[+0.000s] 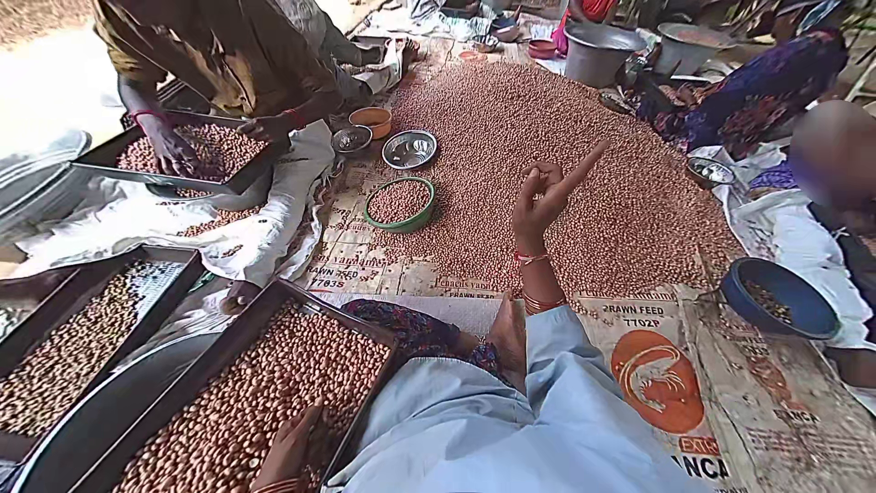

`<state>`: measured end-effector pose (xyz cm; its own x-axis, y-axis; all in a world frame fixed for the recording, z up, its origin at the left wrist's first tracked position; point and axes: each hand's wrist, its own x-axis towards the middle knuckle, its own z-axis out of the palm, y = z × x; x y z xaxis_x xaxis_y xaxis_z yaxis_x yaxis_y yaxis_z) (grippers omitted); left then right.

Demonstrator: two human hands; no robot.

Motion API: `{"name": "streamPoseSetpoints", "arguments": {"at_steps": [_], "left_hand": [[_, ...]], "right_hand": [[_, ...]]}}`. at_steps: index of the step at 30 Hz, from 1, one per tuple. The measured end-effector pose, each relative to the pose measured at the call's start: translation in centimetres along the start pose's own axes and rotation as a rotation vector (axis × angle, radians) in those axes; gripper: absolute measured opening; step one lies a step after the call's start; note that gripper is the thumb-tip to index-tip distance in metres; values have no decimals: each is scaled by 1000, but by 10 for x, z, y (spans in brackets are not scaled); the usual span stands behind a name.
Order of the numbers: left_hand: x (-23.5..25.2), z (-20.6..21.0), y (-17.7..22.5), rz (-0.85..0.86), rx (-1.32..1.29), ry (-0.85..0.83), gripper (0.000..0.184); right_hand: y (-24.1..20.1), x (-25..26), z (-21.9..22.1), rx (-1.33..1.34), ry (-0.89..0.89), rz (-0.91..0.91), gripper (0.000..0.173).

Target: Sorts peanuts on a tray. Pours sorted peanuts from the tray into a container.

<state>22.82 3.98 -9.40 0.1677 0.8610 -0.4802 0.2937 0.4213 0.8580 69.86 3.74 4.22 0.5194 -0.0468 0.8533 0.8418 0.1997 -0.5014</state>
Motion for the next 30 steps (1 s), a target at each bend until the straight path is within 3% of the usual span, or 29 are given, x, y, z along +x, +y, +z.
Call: {"name": "streamPoseSetpoints", "arguments": {"at_steps": [2, 3, 6, 17, 24, 26, 29, 30], "left_hand": [[1, -2, -3, 2, -9, -8, 44], [2, -3, -5, 4, -24, -18, 44], [8, -4, -10, 20, -74, -29, 45], [13, -7, -16, 17, -74, -60, 45], [11, -5, -14, 5, -70, -29, 45], [11, -4, -13, 8, -68, -29, 46], [7, -3, -10, 21, 0, -15, 45], [5, -3, -10, 29, 18, -1, 45]], "right_hand": [[19, -5, 2, -6, -18, 472, 91], [25, -8, 1, -46, -24, 546, 92], [23, -22, -2, -146, -85, 440, 92], [24, -40, 0, -117, -176, 527, 93], [20, -41, -1, -95, -194, 487, 91], [25, -41, 0, -54, -166, 544, 92], [34, -40, 4, 84, -153, 772, 92], [26, -41, 6, 73, -199, 730, 92]]}}
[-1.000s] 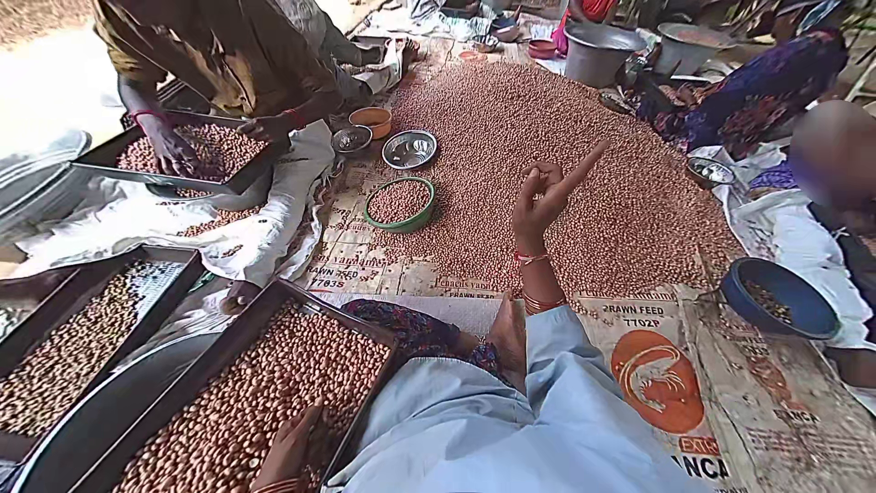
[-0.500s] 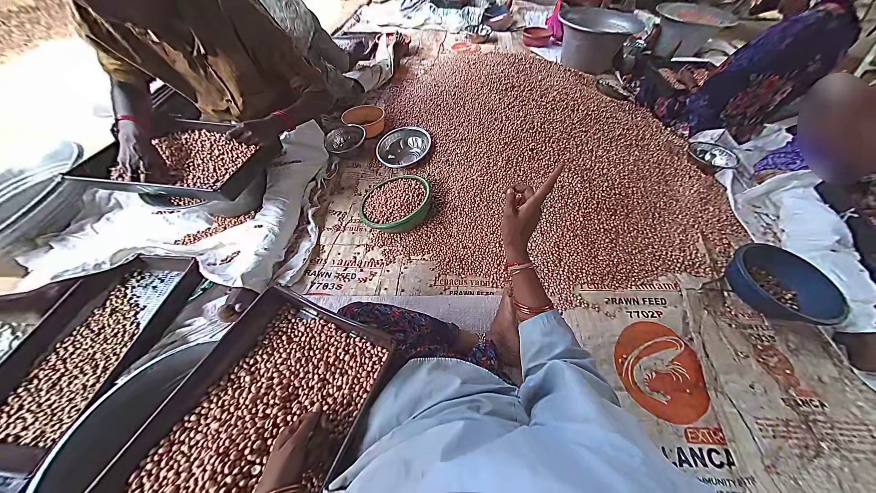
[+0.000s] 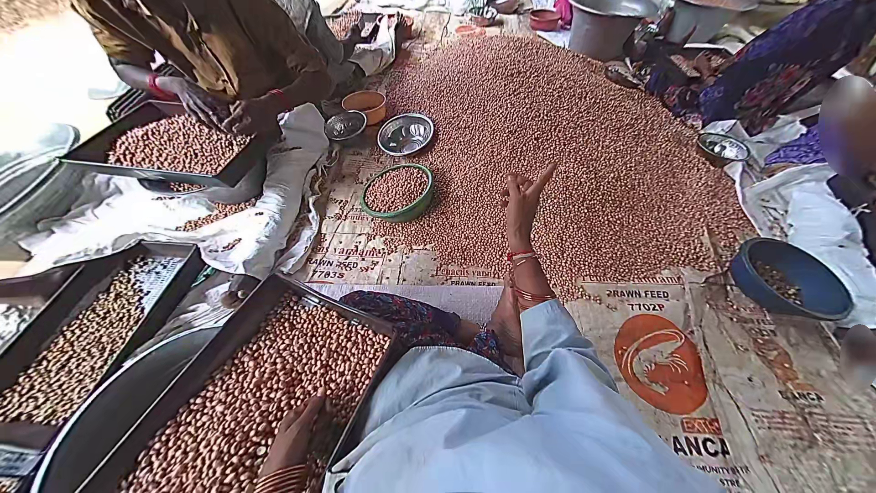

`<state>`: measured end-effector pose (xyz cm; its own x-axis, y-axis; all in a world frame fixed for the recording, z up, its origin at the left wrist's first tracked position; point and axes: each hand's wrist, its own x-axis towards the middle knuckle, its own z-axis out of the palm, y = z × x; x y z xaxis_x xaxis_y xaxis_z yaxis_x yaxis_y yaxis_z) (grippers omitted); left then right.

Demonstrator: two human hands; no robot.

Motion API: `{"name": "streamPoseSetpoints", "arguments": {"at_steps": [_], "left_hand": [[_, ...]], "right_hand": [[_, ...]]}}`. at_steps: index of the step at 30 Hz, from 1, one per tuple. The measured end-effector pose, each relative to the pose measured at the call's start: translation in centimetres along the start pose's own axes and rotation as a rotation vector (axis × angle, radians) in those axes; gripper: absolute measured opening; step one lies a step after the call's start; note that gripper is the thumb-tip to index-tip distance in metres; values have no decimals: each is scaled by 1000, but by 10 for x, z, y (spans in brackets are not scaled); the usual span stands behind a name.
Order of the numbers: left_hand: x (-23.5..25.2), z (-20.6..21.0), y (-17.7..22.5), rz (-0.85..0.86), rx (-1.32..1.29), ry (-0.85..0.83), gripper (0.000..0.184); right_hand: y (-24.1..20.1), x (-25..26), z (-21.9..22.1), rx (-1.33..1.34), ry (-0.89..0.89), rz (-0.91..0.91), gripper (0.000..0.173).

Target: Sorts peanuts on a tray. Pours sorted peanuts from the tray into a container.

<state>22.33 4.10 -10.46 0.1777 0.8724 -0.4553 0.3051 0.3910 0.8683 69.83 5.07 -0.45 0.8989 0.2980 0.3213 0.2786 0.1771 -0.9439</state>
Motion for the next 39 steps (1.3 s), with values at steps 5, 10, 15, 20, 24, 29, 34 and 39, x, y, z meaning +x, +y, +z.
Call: {"name": "streamPoseSetpoints", "arguments": {"at_steps": [5, 10, 15, 20, 24, 29, 34, 39], "left_hand": [[-8, 8, 17, -38, 43, 11, 43], [-8, 11, 23, -17, 60, -54, 42], [-8, 4, 9, -6, -4, -62, 45], [3, -1, -3, -10, -19, -83, 45], [5, 3, 4, -16, 19, -51, 43], [2, 0, 13, -70, 98, -84, 37], [-3, -4, 22, -138, 144, -89, 35], [-8, -8, 27, -130, 117, -54, 35]], "right_hand": [[-51, -89, 30, -263, -363, -889, 61], [-11, -138, 61, -215, -750, -1362, 46], [116, -61, 0, -935, -660, -748, 66], [186, 29, -170, -1255, 127, 287, 77], [176, 16, -262, -1281, 478, 592, 78], [209, -17, -262, -1294, 417, 630, 80], [171, -44, -149, -1176, 141, 501, 77], [53, -60, -24, -766, -83, 267, 78]]}}
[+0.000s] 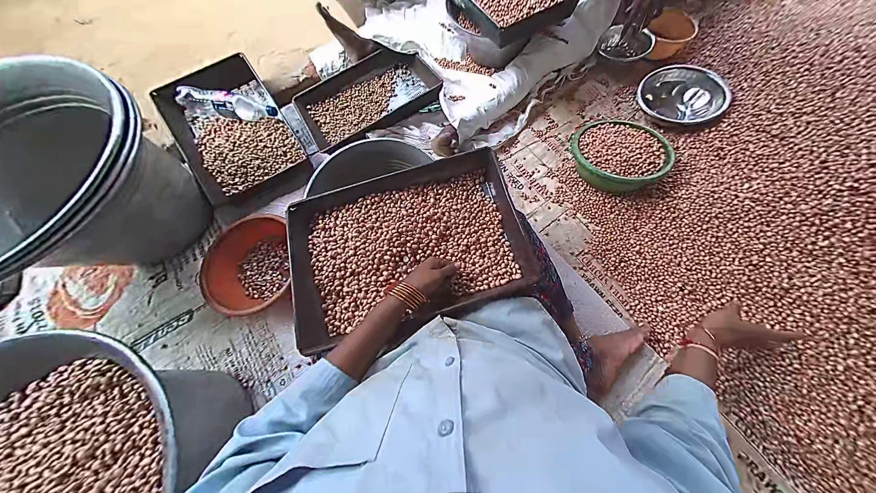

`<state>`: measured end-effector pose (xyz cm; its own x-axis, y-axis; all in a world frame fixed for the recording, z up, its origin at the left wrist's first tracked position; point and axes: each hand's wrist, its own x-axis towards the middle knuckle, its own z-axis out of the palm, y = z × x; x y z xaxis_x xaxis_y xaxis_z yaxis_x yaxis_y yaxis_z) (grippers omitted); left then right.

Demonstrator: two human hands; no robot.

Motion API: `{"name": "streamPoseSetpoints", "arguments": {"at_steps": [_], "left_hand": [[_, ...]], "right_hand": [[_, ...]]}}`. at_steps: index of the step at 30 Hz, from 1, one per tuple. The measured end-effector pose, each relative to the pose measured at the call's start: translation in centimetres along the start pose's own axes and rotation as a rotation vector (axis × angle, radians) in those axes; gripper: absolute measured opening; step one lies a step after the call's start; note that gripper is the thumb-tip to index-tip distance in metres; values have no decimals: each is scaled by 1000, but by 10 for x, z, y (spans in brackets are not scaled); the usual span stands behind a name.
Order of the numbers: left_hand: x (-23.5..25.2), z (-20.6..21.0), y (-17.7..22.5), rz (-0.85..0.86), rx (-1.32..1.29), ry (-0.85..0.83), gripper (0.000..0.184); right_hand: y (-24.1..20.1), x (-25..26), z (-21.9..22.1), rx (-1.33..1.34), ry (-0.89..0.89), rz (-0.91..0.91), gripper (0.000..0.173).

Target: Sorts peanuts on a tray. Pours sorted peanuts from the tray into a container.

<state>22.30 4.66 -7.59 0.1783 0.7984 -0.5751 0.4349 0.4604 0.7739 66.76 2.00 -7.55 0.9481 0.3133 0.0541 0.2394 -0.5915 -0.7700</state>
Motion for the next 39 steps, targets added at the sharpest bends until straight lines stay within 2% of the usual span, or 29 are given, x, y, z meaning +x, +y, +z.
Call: {"name": "streamPoseSetpoints", "arguments": {"at_steps": [2, 3, 5, 7, 9, 11, 12, 13, 15, 17, 21, 24, 26, 28, 32, 34, 35, 37, 39], "left_hand": [[1, 2, -2, -12, -14, -6, 36], [3, 3, -5, 8, -12, -14, 37], [7, 4, -12, 49, -21, -32, 39], [5, 4, -11, 62, -28, -30, 39], [5, 3, -13, 75, -15, -27, 40], [7, 4, -16, 93, 14, -9, 40], [7, 5, -16, 101, 44, 6, 39], [7, 5, -15, 115, 101, 21, 38], [6, 3, -9, 119, 267, 50, 38], [-1, -1, -2, 96, 397, 44, 42], [-19, -13, 3, 111, 551, -173, 32], [-33, -34, -5, 151, 528, -270, 20], [-49, -57, -10, 129, 550, -213, 16], [-67, -94, -11, 46, 617, -48, 12], [-109, -177, -18, -184, 763, 512, 14], [-118, -196, -23, -228, 799, 785, 20], [-118, -198, -20, -198, 787, 846, 26], [-108, -186, -6, -31, 750, 793, 31], [-82, -161, 7, 138, 694, 594, 29]], "right_hand": [[-5, 44, 26, 259, 263, -342, 90], [-9, 71, 29, 358, 323, -444, 95], [-29, 106, 19, 395, 379, -505, 95], [-41, 138, 9, 339, 412, -463, 95], [-39, 166, 1, 284, 345, -240, 86], [-26, 182, -6, 261, 135, 26, 59], [-15, 185, -5, 240, 6, 54, 49], [-7, 182, -1, 218, -104, 29, 46], [-4, 148, 18, 225, -280, -71, 43], [-4, 91, 43, 247, -505, -129, 39], [-2, -14, 98, 166, -933, -213, 32], [-10, -71, 127, -8, -1155, -442, 31], [-26, -97, 131, -175, -1138, -691, 32], [-44, -111, 130, -274, -1084, -850, 34], [-61, -124, 126, -400, -1040, -960, 37], [-61, -130, 123, -424, -1003, -995, 37], [-60, -133, 122, -415, -981, -1002, 36], [-54, -140, 121, -384, -931, -1002, 36], [-49, -146, 121, -386, -894, -990, 36]]}}
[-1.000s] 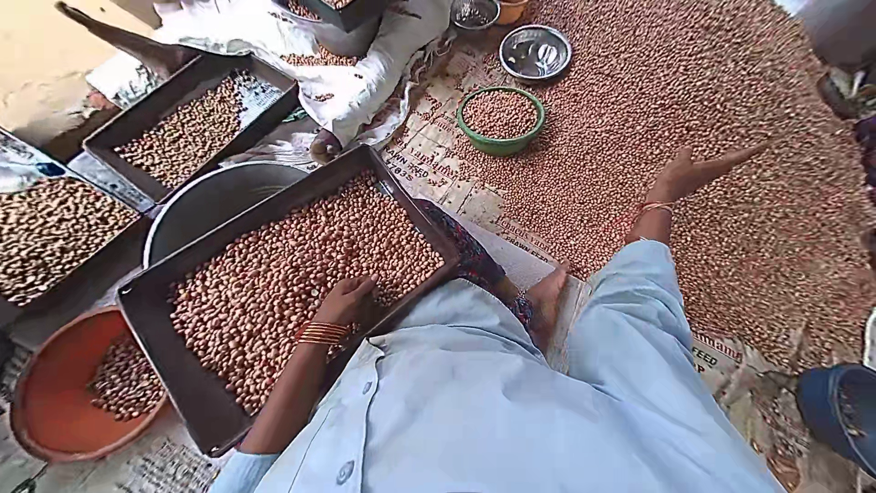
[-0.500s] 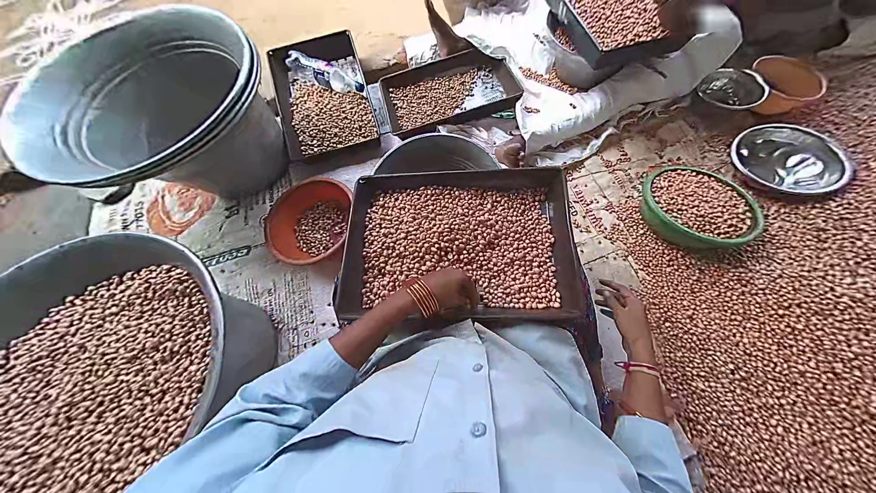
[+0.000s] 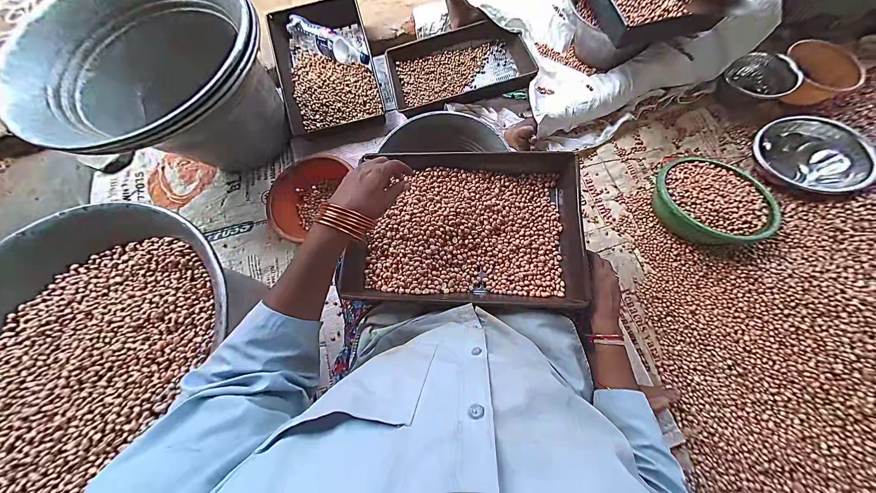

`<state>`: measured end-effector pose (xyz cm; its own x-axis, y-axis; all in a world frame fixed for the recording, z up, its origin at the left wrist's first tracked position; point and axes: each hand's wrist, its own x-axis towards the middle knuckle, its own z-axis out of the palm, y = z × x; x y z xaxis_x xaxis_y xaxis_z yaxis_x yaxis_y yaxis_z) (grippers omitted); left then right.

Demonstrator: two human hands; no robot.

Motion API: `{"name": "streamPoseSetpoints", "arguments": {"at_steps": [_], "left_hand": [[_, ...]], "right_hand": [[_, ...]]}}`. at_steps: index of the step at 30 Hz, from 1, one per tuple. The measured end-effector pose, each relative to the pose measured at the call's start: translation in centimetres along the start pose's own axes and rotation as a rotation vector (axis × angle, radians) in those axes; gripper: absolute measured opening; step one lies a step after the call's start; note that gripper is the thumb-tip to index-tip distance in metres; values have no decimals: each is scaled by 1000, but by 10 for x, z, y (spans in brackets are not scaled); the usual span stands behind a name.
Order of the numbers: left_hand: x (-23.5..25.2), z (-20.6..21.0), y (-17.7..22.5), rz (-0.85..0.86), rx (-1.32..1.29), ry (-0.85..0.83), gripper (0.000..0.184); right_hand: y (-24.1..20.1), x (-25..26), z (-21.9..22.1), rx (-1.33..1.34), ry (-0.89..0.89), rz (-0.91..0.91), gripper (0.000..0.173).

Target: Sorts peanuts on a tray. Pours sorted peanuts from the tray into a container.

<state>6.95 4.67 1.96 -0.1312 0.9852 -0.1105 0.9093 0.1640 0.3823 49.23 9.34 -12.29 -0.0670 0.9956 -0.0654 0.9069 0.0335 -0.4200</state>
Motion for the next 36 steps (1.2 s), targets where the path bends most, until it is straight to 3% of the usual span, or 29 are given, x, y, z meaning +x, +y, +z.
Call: {"name": "streamPoseSetpoints", "arguments": {"at_steps": [3, 6, 10, 13, 18, 23, 29, 32, 36], "left_hand": [[25, 44, 50, 0, 64, -223, 33], [34, 98, 104, -76, 207, -315, 38], [21, 138, 153, 96, -33, -428, 46], [22, 126, 151, 222, -280, -317, 42], [26, 110, 110, 307, -252, -14, 19], [10, 130, 109, 352, -169, -145, 18], [10, 158, 115, 346, -65, -170, 17], [11, 164, 116, 343, -52, -166, 17], [14, 160, 106, 276, -249, -189, 20]], "right_hand": [[-2, -6, 4, -36, 0, -3, 39], [1, -7, 4, -49, -15, 1, 42], [6, -6, 9, -32, 6, 0, 41], [11, -5, 13, -25, 23, -29, 41], [17, -1, 20, 12, 66, -35, 38], [18, 4, 17, 2, 54, -43, 36], [9, 1, -32, 300, 138, -67, 18], [-12, -7, -52, 300, 186, -248, 13], [-43, -10, -53, 48, 79, -470, 11]]}}
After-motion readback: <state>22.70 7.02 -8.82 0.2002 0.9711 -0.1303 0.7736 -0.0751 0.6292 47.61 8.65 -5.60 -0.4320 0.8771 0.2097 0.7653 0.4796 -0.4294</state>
